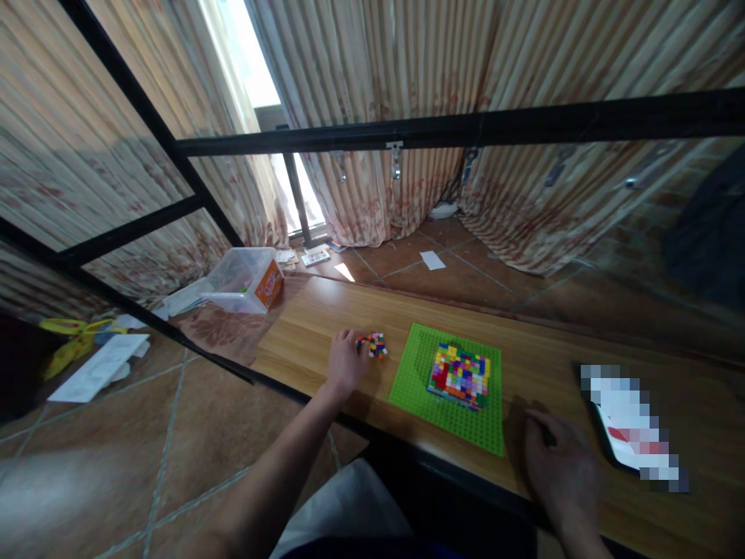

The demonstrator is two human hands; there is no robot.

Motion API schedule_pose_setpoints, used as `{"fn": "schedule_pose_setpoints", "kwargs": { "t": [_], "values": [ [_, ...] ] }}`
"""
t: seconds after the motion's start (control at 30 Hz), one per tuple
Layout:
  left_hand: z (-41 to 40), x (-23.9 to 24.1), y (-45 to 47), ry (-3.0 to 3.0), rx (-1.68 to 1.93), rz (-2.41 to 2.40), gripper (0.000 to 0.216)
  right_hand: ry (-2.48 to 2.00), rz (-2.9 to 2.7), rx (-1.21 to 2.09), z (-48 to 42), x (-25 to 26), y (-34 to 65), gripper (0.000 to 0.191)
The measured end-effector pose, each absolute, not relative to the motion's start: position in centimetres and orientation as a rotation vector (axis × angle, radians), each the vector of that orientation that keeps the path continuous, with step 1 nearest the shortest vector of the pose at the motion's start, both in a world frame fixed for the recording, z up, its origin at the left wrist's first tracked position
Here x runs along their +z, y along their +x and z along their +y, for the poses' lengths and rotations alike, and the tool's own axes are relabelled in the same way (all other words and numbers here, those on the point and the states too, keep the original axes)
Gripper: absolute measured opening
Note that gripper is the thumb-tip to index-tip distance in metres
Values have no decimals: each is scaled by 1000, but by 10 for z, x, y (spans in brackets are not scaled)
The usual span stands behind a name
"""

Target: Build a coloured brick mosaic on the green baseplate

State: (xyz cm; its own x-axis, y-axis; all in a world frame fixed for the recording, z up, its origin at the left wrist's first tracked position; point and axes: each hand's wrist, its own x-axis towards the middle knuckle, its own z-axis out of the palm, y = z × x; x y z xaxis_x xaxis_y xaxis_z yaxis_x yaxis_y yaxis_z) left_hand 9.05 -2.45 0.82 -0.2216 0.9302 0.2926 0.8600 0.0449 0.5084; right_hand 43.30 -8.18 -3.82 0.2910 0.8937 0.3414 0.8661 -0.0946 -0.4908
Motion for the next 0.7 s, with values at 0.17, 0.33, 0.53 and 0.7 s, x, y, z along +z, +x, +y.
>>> {"fn": "schedule_pose_setpoints", "kwargs": {
  "t": [0.17,0.33,0.53,0.7],
  "values": [
    [-8,9,94,1974,682,2192,17,-1933,-1578,66,-83,-38,433,41],
    [-3,8,94,1942,671,2164,17,-1983,-1564,66,-82,-41,434,44],
    [-9,11,87,1820,809,2151,16,-1956,-1572,75,-82,-41,434,44],
    [-19,13,84,1582,1093,2016,12,-1954,-1547,81,-83,-38,432,44]
  ]
}}
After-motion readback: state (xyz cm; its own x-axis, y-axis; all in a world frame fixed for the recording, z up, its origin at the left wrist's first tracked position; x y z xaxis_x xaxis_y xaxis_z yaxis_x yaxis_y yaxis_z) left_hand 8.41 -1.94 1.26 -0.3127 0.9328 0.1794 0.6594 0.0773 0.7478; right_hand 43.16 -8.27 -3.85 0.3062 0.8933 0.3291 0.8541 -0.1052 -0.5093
